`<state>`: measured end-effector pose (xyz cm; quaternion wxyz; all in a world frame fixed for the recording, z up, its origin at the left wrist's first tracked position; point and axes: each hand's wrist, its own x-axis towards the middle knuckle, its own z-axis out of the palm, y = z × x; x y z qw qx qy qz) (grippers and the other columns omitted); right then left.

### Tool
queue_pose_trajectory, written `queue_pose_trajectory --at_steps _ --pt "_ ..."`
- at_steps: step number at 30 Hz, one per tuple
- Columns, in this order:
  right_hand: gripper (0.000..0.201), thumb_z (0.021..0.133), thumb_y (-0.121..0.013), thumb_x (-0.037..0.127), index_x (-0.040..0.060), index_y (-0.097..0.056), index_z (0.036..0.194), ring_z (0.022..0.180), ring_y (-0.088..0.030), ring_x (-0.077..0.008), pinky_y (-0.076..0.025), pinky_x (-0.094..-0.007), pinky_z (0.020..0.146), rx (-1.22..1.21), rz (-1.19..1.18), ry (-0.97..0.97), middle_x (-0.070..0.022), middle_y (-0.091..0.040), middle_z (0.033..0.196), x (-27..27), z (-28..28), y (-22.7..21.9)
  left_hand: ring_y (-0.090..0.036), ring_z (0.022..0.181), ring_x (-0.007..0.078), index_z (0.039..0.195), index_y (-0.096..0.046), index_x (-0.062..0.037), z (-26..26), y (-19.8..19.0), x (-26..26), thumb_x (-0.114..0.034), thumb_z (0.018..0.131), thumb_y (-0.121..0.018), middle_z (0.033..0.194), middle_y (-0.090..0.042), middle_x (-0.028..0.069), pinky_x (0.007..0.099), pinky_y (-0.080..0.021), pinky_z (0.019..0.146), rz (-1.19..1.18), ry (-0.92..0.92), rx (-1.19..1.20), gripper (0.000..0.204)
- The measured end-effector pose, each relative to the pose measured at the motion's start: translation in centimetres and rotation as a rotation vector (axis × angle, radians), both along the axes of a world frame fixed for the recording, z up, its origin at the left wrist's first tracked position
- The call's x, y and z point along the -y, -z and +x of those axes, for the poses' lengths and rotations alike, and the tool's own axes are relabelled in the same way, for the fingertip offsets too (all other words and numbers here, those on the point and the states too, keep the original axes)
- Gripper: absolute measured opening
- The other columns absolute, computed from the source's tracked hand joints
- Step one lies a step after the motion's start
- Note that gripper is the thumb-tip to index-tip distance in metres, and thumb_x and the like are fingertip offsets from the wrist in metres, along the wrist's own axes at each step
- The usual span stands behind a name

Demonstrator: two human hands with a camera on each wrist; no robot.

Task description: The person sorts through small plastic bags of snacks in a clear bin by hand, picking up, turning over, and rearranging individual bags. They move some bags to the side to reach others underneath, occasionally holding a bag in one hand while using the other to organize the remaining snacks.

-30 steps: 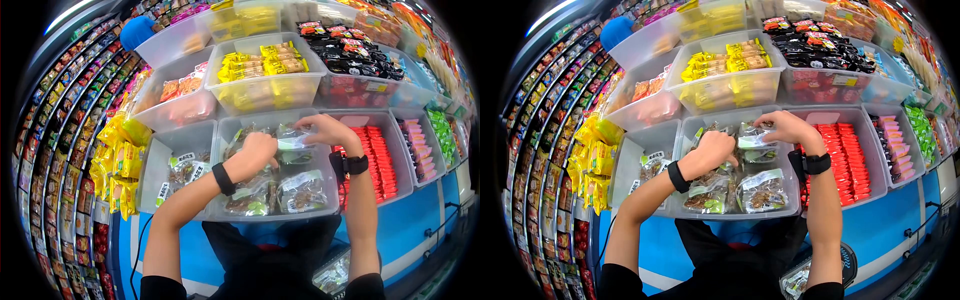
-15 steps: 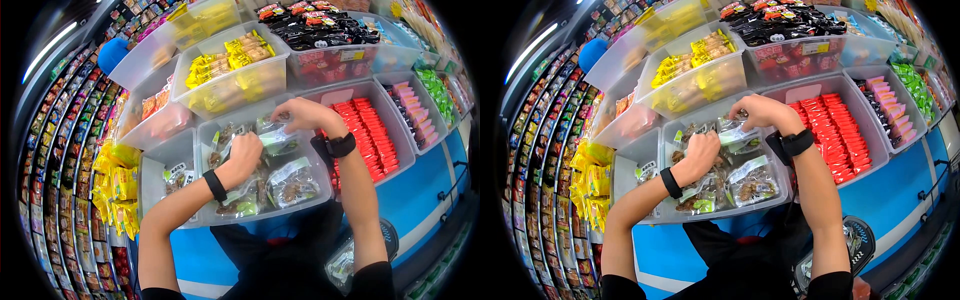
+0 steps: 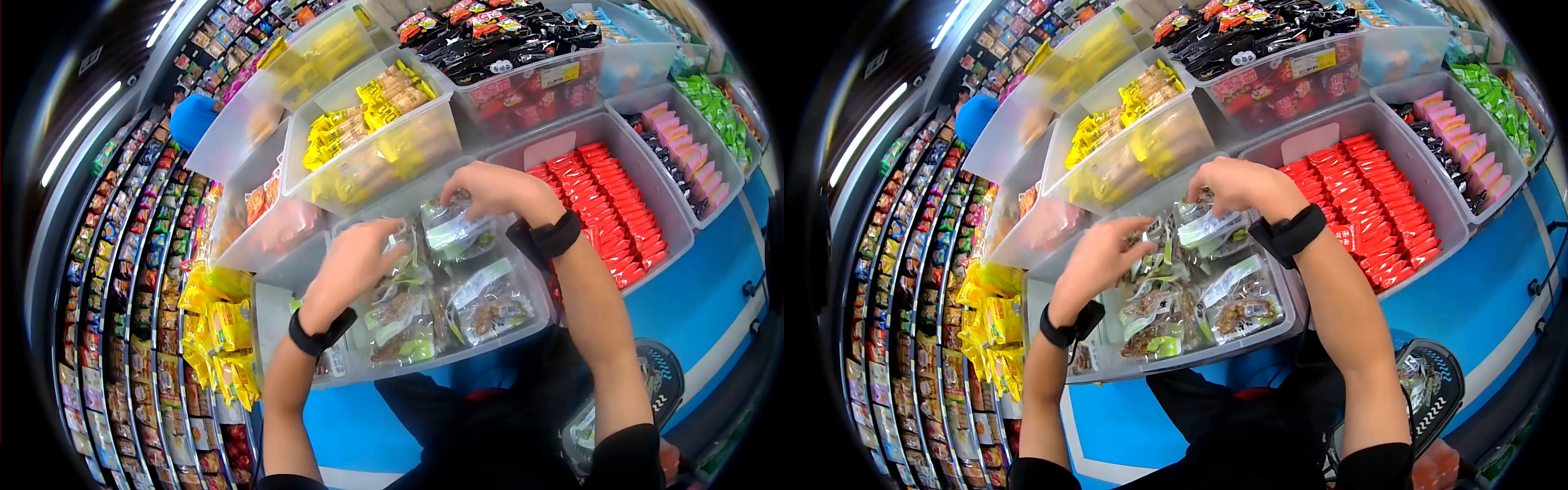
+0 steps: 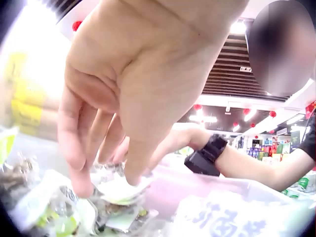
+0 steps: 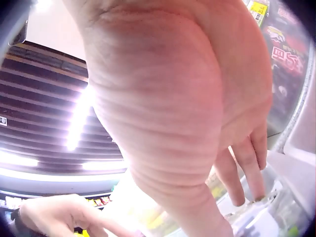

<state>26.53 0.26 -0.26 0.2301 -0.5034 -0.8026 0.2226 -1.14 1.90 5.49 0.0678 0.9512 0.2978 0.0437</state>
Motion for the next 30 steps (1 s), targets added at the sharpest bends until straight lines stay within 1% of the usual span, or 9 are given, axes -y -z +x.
queue_pose_trajectory --at_steps 2,5,7,9,13,17,20,23,30 --pt "0.047 0.067 -0.076 0.003 0.0073 -0.070 0.114 0.103 -0.064 -0.0352 -0.051 -0.0423 0.090 0.007 0.008 -0.002 -0.0175 -0.069 0.106 0.1 0.0 -0.2 -0.068 0.082 0.0345 0.101 -0.072 -0.0011 -1.7 -1.5 -0.2 -0.039 0.078 -0.078 0.091 -0.070 0.0177 0.0419 -0.053 0.074 0.083 -0.277 0.014 0.045" --pt "0.038 0.072 -0.074 0.007 0.0078 -0.072 0.110 0.103 -0.063 -0.0348 -0.050 -0.0423 0.092 0.017 0.038 -0.009 -0.0160 -0.068 0.105 0.1 -0.3 -0.6 -0.068 0.090 0.0377 0.098 -0.075 -0.0017 -4.3 -1.9 -1.1 -0.036 0.074 -0.077 0.093 -0.071 0.0208 0.0438 -0.053 0.082 0.042 -0.323 -0.290 0.042" --pt "0.027 0.077 -0.070 0.014 0.0066 -0.075 0.103 0.104 -0.064 -0.0359 -0.051 -0.0428 0.091 -0.061 0.083 0.004 -0.0182 -0.069 0.108 -0.2 -0.4 -0.9 -0.067 0.089 0.0379 0.092 -0.076 -0.0029 -6.1 0.4 -2.5 -0.038 0.072 -0.077 0.091 -0.071 0.0209 0.0447 -0.054 0.082 -0.013 -0.349 -0.283 0.040" --pt "0.023 0.079 -0.068 0.019 0.0045 -0.075 0.095 0.103 -0.064 -0.0362 -0.050 -0.0425 0.091 -0.074 0.225 -0.002 -0.0188 -0.069 0.104 0.3 -0.6 -1.1 -0.067 0.083 0.0348 0.087 -0.073 -0.0005 -6.3 1.6 -2.8 -0.039 0.073 -0.079 0.080 -0.070 0.0165 0.0413 -0.053 0.079 -0.018 -0.183 -0.395 0.041" --pt "0.023 0.081 -0.067 0.019 0.0038 -0.073 0.097 0.103 -0.063 -0.0350 -0.047 -0.0425 0.095 -0.095 0.231 0.030 -0.0155 -0.068 0.104 0.2 -0.6 -1.6 -0.069 0.074 0.0365 0.096 -0.071 0.0005 -6.2 2.9 -2.7 -0.027 0.080 -0.074 0.075 -0.070 0.0202 0.0422 -0.054 0.073 -0.053 -0.321 -0.126 0.032" --pt "0.023 0.080 -0.068 0.018 0.0019 -0.071 0.097 0.103 -0.063 -0.0358 -0.048 -0.0427 0.095 -0.102 0.241 0.084 -0.0160 -0.068 0.103 0.7 -1.0 -2.1 -0.069 0.071 0.0369 0.110 -0.066 0.0041 -5.6 3.6 -2.9 -0.019 0.085 -0.070 0.076 -0.069 0.0224 0.0422 -0.054 0.072 0.000 -0.266 0.081 0.035" --pt "0.023 0.080 -0.069 0.017 0.0006 -0.070 0.097 0.101 -0.063 -0.0362 -0.049 -0.0424 0.093 -0.102 0.226 0.095 -0.0162 -0.068 0.102 0.5 -0.7 -1.9 -0.068 0.072 0.0394 0.106 -0.064 0.0070 -4.9 4.2 -3.3 -0.016 0.083 -0.069 0.077 -0.068 0.0241 0.0455 -0.054 0.072 0.016 -0.191 0.125 0.033" --pt "0.024 0.081 -0.068 0.017 -0.0007 -0.070 0.097 0.099 -0.064 -0.0366 -0.049 -0.0420 0.091 -0.088 0.221 0.090 -0.0169 -0.068 0.101 0.3 -0.4 -1.9 -0.067 0.072 0.0435 0.100 -0.062 0.0092 -3.0 5.2 -3.6 -0.012 0.081 -0.066 0.075 -0.066 0.0270 0.0494 -0.055 0.071 0.189 -0.203 -0.031 0.029" --pt "0.023 0.083 -0.066 0.017 -0.0025 -0.069 0.096 0.096 -0.065 -0.0356 -0.051 -0.0406 0.088 -0.091 0.255 0.106 -0.0183 -0.068 0.097 0.4 -0.7 -2.2 -0.066 0.073 0.0480 0.094 -0.061 0.0088 0.1 5.1 -6.0 -0.012 0.079 -0.064 0.076 -0.065 0.0316 0.0521 -0.056 0.069 0.197 -0.136 -0.086 0.026"
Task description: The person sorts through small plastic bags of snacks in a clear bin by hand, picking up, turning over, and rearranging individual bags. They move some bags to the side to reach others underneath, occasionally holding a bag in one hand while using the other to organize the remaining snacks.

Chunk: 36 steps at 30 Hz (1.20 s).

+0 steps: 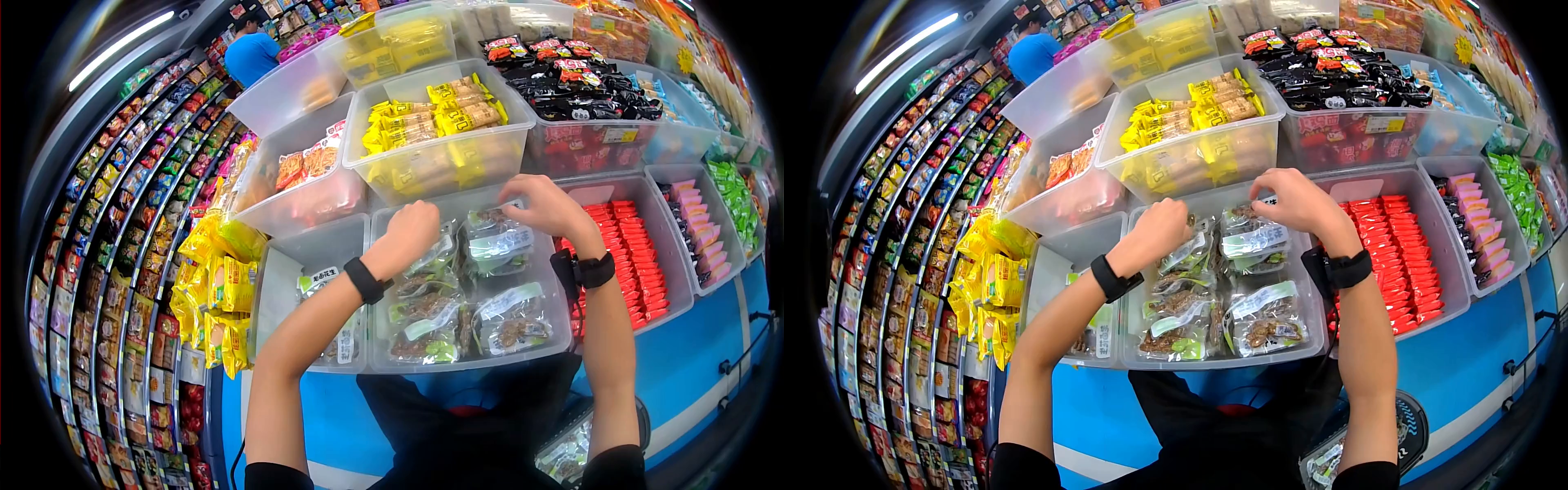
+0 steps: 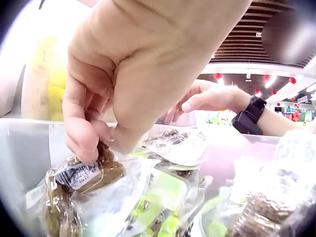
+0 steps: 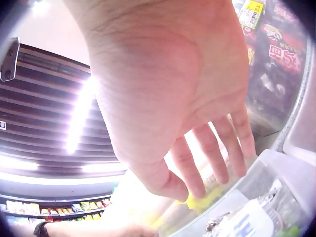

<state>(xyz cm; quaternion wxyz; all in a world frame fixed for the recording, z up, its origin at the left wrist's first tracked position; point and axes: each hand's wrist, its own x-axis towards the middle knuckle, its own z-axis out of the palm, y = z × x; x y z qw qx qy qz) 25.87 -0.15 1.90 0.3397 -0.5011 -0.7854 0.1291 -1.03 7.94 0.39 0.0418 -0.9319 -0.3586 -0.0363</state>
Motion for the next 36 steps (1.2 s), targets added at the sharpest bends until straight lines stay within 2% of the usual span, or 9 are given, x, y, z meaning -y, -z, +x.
queue_pose_trajectory --at_steps 8,14,17,23,26,28,31,35,36 --pt "0.023 0.082 -0.066 0.017 -0.0022 -0.069 0.095 0.095 -0.067 -0.0345 -0.051 -0.0405 0.087 -0.007 -0.014 0.020 -0.0188 -0.069 0.096 -0.1 0.1 0.1 -0.066 0.086 0.0471 0.101 -0.061 0.0054 2.0 -1.2 3.0 -0.021 0.094 -0.055 0.089 -0.067 0.0290 0.0552 -0.053 0.078 -0.192 -0.125 0.122 0.028" --pt "0.023 0.082 -0.066 0.016 -0.0015 -0.070 0.096 0.094 -0.067 -0.0350 -0.052 -0.0410 0.086 -0.007 -0.005 0.044 -0.0190 -0.069 0.096 -0.5 0.3 0.6 -0.067 0.087 0.0386 0.104 -0.061 0.0034 -3.4 -2.2 4.3 -0.011 0.093 -0.057 0.094 -0.068 0.0217 0.0472 -0.053 0.079 -0.053 0.105 0.378 0.019" --pt "0.023 0.082 -0.066 0.016 -0.0014 -0.070 0.096 0.094 -0.067 -0.0345 -0.052 -0.0409 0.086 -0.013 -0.010 0.056 -0.0190 -0.070 0.096 -0.5 0.3 0.6 -0.068 0.080 0.0322 0.101 -0.063 0.0029 -7.3 -4.7 5.5 -0.010 0.091 -0.061 0.088 -0.068 0.0191 0.0406 -0.054 0.075 -0.006 -0.068 0.506 0.017" --pt "0.023 0.082 -0.065 0.014 -0.0021 -0.070 0.098 0.093 -0.068 -0.0310 -0.053 -0.0384 0.085 -0.031 -0.052 0.057 -0.0175 -0.071 0.098 -0.6 0.2 0.5 -0.068 0.075 0.0291 0.092 -0.067 0.0020 -18.9 -6.1 5.7 -0.018 0.088 -0.067 0.083 -0.070 0.0167 0.0380 -0.054 0.070 -0.174 -0.452 0.225 0.020" --pt "0.020 0.083 -0.065 0.012 -0.0015 -0.070 0.098 0.091 -0.068 -0.0278 -0.052 -0.0369 0.084 -0.048 -0.059 0.067 -0.0153 -0.071 0.096 -0.3 -0.1 0.4 -0.069 0.087 0.0296 0.112 -0.065 -0.0008 -24.8 -2.1 5.3 -0.037 0.085 -0.074 0.103 -0.071 0.0169 0.0373 -0.055 0.077 -0.314 -0.328 -0.009 0.046" --pt "0.020 0.084 -0.065 0.011 -0.0014 -0.070 0.098 0.091 -0.068 -0.0268 -0.052 -0.0367 0.084 -0.043 -0.075 0.071 -0.0147 -0.071 0.095 -0.2 -0.2 0.1 -0.068 0.100 0.0337 0.131 -0.055 0.0003 -24.5 -1.5 6.5 -0.055 0.082 -0.075 0.118 -0.067 0.0190 0.0374 -0.054 0.087 -0.477 -0.245 -0.090 0.077" --pt "0.020 0.085 -0.065 0.011 -0.0025 -0.069 0.099 0.088 -0.068 -0.0250 -0.052 -0.0358 0.083 -0.018 -0.092 0.088 -0.0139 -0.071 0.093 0.0 -0.3 0.1 -0.067 0.099 0.0370 0.130 -0.055 0.0036 -22.5 -1.5 7.3 -0.056 0.082 -0.075 0.109 -0.068 0.0222 0.0400 -0.053 0.087 -0.718 -0.340 0.003 0.080" --pt "0.021 0.085 -0.066 0.012 -0.0034 -0.069 0.098 0.084 -0.067 -0.0236 -0.053 -0.0355 0.080 -0.028 -0.154 0.109 -0.0146 -0.071 0.090 0.1 -0.4 -0.4 -0.065 0.090 0.0416 0.125 -0.048 0.0040 -20.5 -0.6 7.6 -0.049 0.080 -0.079 0.094 -0.066 0.0255 0.0466 -0.052 0.079 -0.490 -0.185 -0.048 0.077" --pt "0.021 0.085 -0.066 0.013 -0.0033 -0.069 0.097 0.085 -0.067 -0.0251 -0.052 -0.0365 0.081 -0.049 -0.191 0.135 -0.0158 -0.070 0.089 0.1 -0.5 -0.5 -0.064 0.092 0.0429 0.121 -0.045 0.0024 -19.9 -0.1 7.8 -0.037 0.077 -0.082 0.093 -0.065 0.0265 0.0488 -0.050 0.079 -0.442 -0.214 -0.039 0.070"
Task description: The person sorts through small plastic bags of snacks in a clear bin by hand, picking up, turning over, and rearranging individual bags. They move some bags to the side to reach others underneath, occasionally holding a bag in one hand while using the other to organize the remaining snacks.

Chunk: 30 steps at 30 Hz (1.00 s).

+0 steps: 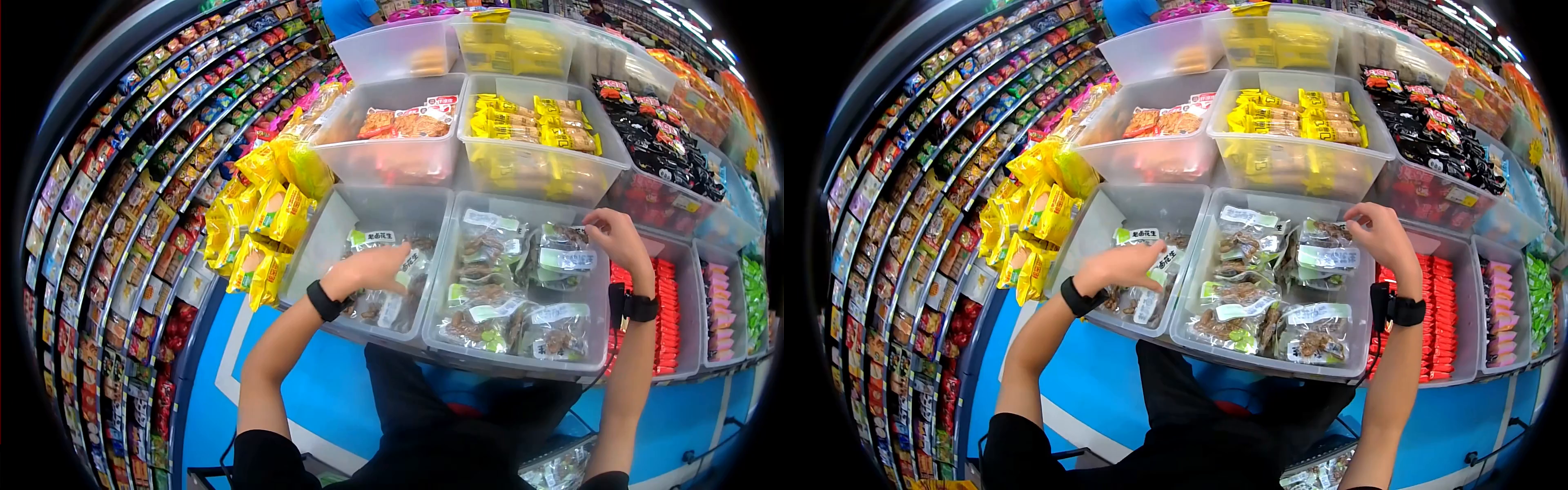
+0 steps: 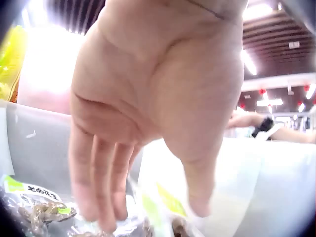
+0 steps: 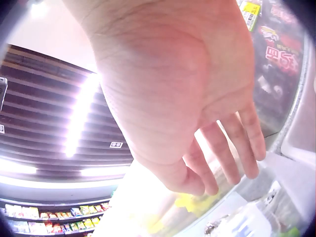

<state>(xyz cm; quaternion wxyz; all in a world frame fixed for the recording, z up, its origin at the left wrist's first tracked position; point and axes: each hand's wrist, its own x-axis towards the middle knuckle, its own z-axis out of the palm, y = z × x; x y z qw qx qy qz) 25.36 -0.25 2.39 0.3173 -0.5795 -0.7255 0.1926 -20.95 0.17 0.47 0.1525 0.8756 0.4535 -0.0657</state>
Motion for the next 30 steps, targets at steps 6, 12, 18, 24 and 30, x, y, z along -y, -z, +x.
queue_pose_trajectory --at_steps 6,12,18,24,30 --pt "0.021 0.086 -0.065 0.011 -0.0035 -0.069 0.100 0.076 -0.066 -0.0184 -0.052 -0.0320 0.073 0.054 0.084 -0.050 -0.0125 -0.071 0.087 -0.3 0.7 0.5 -0.063 0.090 0.0410 0.099 -0.060 0.0019 0.4 2.2 -2.3 -0.024 0.072 -0.079 0.087 -0.066 0.0231 0.0473 -0.050 0.081 0.024 -0.067 -0.011 0.043" --pt "0.022 0.087 -0.065 0.012 -0.0044 -0.068 0.101 0.076 -0.065 -0.0177 -0.052 -0.0327 0.073 0.042 0.119 -0.044 -0.0130 -0.070 0.086 -0.2 0.7 0.3 -0.064 0.083 0.0415 0.079 -0.066 0.0009 0.4 -0.3 -1.2 -0.027 0.074 -0.076 0.080 -0.066 0.0223 0.0494 -0.051 0.075 0.123 -0.127 -0.146 0.031" --pt "0.023 0.087 -0.066 0.015 -0.0045 -0.067 0.100 0.073 -0.062 -0.0172 -0.052 -0.0325 0.072 -0.022 0.108 0.001 -0.0119 -0.068 0.082 0.0 1.5 -0.1 -0.065 0.082 0.0420 0.083 -0.068 0.0004 1.6 -5.9 2.1 -0.024 0.084 -0.068 0.082 -0.067 0.0231 0.0504 -0.051 0.073 0.429 -0.338 -0.049 0.024" --pt "0.022 0.087 -0.067 0.016 -0.0046 -0.069 0.095 0.066 -0.064 -0.0167 -0.052 -0.0319 0.064 -0.020 0.097 -0.001 -0.0111 -0.068 0.075 0.7 1.4 -1.6 -0.065 0.077 0.0395 0.089 -0.067 0.0016 -2.6 -3.9 -2.2 -0.020 0.083 -0.071 0.080 -0.066 0.0230 0.0459 -0.050 0.068 0.048 -0.029 -0.184 0.022" --pt "0.026 0.090 -0.071 0.024 -0.0004 -0.071 0.098 0.064 -0.062 -0.0102 -0.050 -0.0286 0.059 -0.183 -0.242 -0.253 -0.0047 -0.069 0.076 4.4 0.6 -4.5 -0.068 0.080 0.0368 0.098 -0.069 -0.0017 -5.1 1.7 -6.3 -0.010 0.078 -0.069 0.084 -0.070 0.0191 0.0452 -0.053 0.074 0.075 0.000 -0.090 0.022"
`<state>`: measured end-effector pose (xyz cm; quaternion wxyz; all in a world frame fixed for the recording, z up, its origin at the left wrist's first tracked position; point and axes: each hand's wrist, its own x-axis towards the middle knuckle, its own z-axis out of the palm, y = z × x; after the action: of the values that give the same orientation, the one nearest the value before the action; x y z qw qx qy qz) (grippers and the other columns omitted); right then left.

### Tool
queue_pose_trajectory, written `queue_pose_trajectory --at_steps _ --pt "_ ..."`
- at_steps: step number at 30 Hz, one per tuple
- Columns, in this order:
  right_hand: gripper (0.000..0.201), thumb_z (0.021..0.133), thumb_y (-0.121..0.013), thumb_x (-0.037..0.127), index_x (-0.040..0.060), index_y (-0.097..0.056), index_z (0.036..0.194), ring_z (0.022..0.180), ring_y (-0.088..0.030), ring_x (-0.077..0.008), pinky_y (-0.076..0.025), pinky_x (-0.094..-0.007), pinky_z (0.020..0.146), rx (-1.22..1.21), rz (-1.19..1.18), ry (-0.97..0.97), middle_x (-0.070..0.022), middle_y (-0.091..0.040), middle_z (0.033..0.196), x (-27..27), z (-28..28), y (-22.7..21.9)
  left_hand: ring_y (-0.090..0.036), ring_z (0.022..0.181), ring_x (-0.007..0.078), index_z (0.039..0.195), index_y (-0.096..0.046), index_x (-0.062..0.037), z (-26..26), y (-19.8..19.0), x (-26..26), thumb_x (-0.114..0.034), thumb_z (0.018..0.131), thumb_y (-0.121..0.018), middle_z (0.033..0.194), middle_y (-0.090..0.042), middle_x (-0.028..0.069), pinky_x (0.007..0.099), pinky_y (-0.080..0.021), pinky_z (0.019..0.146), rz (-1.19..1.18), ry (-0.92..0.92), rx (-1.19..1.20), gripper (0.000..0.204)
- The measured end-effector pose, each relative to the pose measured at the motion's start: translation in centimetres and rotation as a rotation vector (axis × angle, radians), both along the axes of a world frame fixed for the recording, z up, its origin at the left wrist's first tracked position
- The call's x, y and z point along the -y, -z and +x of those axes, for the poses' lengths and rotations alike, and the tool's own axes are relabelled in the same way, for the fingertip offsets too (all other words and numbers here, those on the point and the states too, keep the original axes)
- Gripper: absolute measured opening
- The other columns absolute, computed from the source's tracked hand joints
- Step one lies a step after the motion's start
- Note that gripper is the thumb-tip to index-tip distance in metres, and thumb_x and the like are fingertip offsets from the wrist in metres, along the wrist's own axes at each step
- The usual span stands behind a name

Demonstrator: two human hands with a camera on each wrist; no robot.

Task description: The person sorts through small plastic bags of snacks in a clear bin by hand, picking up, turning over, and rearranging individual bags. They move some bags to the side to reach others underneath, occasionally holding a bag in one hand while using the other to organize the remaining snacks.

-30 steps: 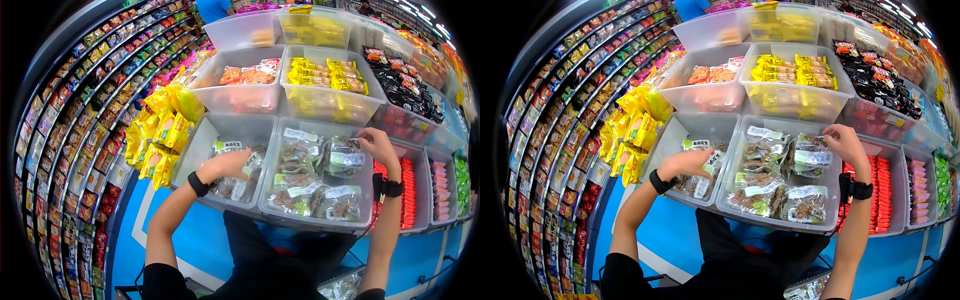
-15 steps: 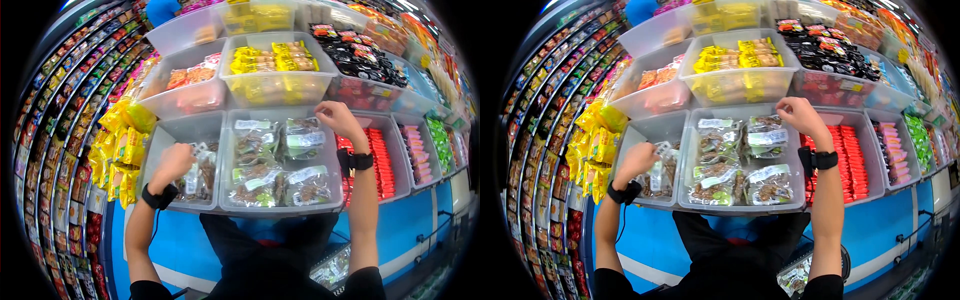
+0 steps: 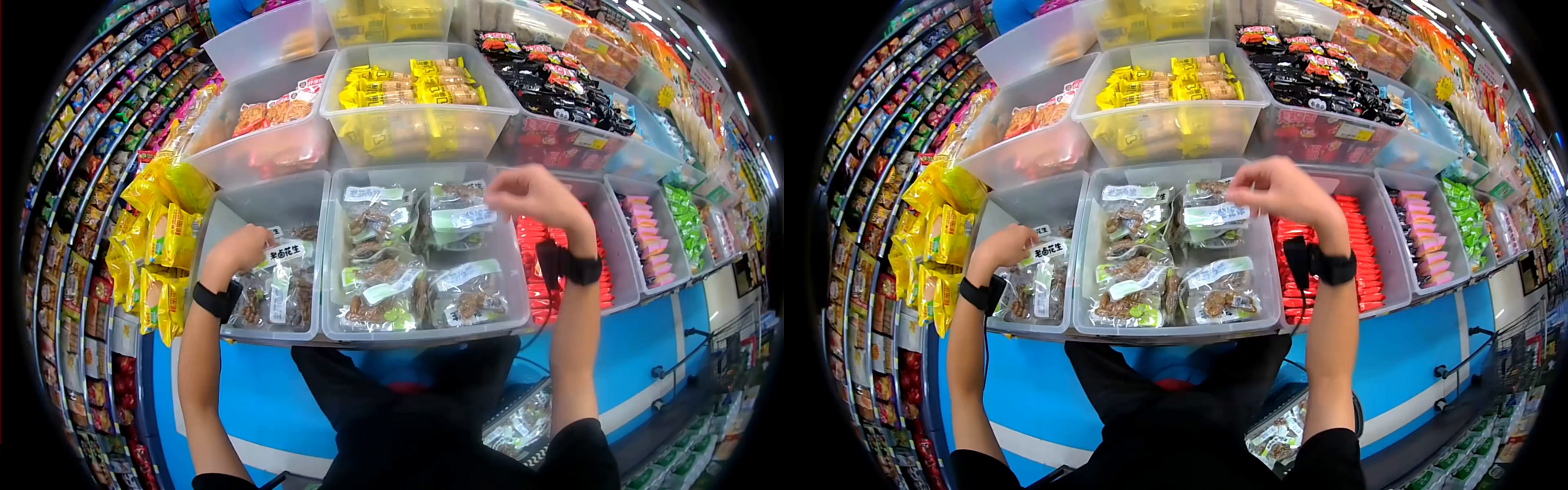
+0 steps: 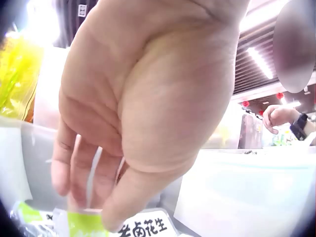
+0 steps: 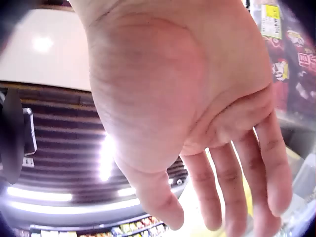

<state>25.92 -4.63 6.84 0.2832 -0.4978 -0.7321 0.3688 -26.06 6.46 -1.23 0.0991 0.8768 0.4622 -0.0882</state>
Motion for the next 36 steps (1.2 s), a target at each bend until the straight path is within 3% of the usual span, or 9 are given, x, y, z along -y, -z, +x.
queue_pose_trajectory --at_steps 1,6,9,11,14,21,25,31,36 --pt "0.027 0.090 -0.071 0.025 0.0004 -0.071 0.100 0.066 -0.063 -0.0117 -0.051 -0.0301 0.061 0.109 0.011 -0.034 -0.0061 -0.070 0.077 1.1 -0.6 0.0 -0.068 0.078 0.0344 0.104 -0.068 -0.0019 1.0 -0.6 0.7 -0.010 0.079 -0.070 0.081 -0.071 0.0163 0.0430 -0.054 0.074 0.153 -0.026 -0.033 0.027" --pt "0.044 0.087 -0.074 0.035 0.0014 -0.067 0.114 0.094 -0.070 -0.0284 -0.055 -0.0377 0.081 0.363 -0.002 -0.197 -0.0153 -0.072 0.103 4.0 -1.2 0.9 -0.068 0.099 0.0356 0.110 -0.071 -0.0066 6.0 -6.4 1.6 -0.015 0.070 -0.078 0.105 -0.072 0.0187 0.0437 -0.054 0.088 -0.017 -0.149 -0.116 0.041" --pt "0.058 0.084 -0.075 0.037 -0.0007 -0.060 0.126 0.113 -0.062 -0.0381 -0.049 -0.0430 0.098 0.413 0.077 -0.237 -0.0213 -0.064 0.123 4.1 -2.1 3.4 -0.071 0.089 0.0342 0.110 -0.071 -0.0052 5.2 -4.0 -0.5 -0.026 0.069 -0.081 0.091 -0.073 0.0175 0.0420 -0.056 0.082 -0.024 -0.128 -0.221 0.047" --pt "0.063 0.083 -0.075 0.038 -0.0038 -0.058 0.126 0.114 -0.061 -0.0393 -0.048 -0.0424 0.100 0.436 0.042 -0.287 -0.0227 -0.064 0.123 4.1 -3.0 4.9 -0.070 0.095 0.0346 0.112 -0.072 -0.0048 5.6 -2.6 -1.2 -0.034 0.067 -0.083 0.099 -0.073 0.0192 0.0416 -0.055 0.087 -0.102 -0.188 -0.231 0.055" --pt "0.065 0.083 -0.075 0.040 -0.0055 -0.058 0.126 0.113 -0.061 -0.0396 -0.049 -0.0424 0.098 0.513 -0.137 -0.298 -0.0238 -0.064 0.122 3.9 -3.7 4.6 -0.069 0.097 0.0363 0.114 -0.070 -0.0045 5.3 -0.3 -1.2 -0.036 0.072 -0.080 0.100 -0.073 0.0186 0.0442 -0.055 0.087 -0.136 -0.151 -0.210 0.053" --pt "0.070 0.079 -0.078 0.042 -0.0034 -0.058 0.128 0.113 -0.061 -0.0389 -0.050 -0.0429 0.094 0.689 -0.245 -0.393 -0.0234 -0.063 0.124 1.6 -4.4 3.3 -0.064 0.105 0.0373 0.112 -0.069 -0.0049 5.8 -1.4 1.2 -0.028 0.076 -0.075 0.104 -0.070 0.0203 0.0458 -0.051 0.091 -0.068 -0.129 -0.004 0.043" --pt "0.072 0.073 -0.081 0.042 -0.0037 -0.059 0.124 0.110 -0.062 -0.0399 -0.051 -0.0439 0.092 0.728 -0.243 -0.392 -0.0217 -0.064 0.121 1.5 -3.6 3.4 -0.064 0.101 0.0354 0.113 -0.068 -0.0023 5.6 -1.0 1.5 -0.024 0.075 -0.077 0.098 -0.071 0.0188 0.0440 -0.051 0.088 -0.038 -0.066 -0.010 0.045" --pt "0.059 0.073 -0.083 0.034 -0.0029 -0.052 0.106 0.094 -0.060 -0.0384 -0.049 -0.0447 0.083 0.632 -0.072 -0.336 -0.0178 -0.060 0.094 2.3 -3.2 3.8 -0.059 0.105 0.0375 0.119 -0.064 -0.0023 7.6 -3.5 3.1 -0.021 0.080 -0.075 0.107 -0.066 0.0172 0.0448 -0.049 0.088 -0.128 -0.121 0.114 0.045" --pt "0.058 0.073 -0.083 0.032 -0.0017 -0.051 0.109 0.094 -0.058 -0.0350 -0.049 -0.0425 0.082 0.673 -0.118 -0.289 -0.0148 -0.056 0.096 2.8 -3.9 3.5 -0.059 0.098 0.0372 0.116 -0.063 -0.0028 7.8 -3.4 3.4 -0.014 0.077 -0.076 0.101 -0.064 0.0161 0.0450 -0.048 0.084 -0.078 -0.134 0.099 0.043"
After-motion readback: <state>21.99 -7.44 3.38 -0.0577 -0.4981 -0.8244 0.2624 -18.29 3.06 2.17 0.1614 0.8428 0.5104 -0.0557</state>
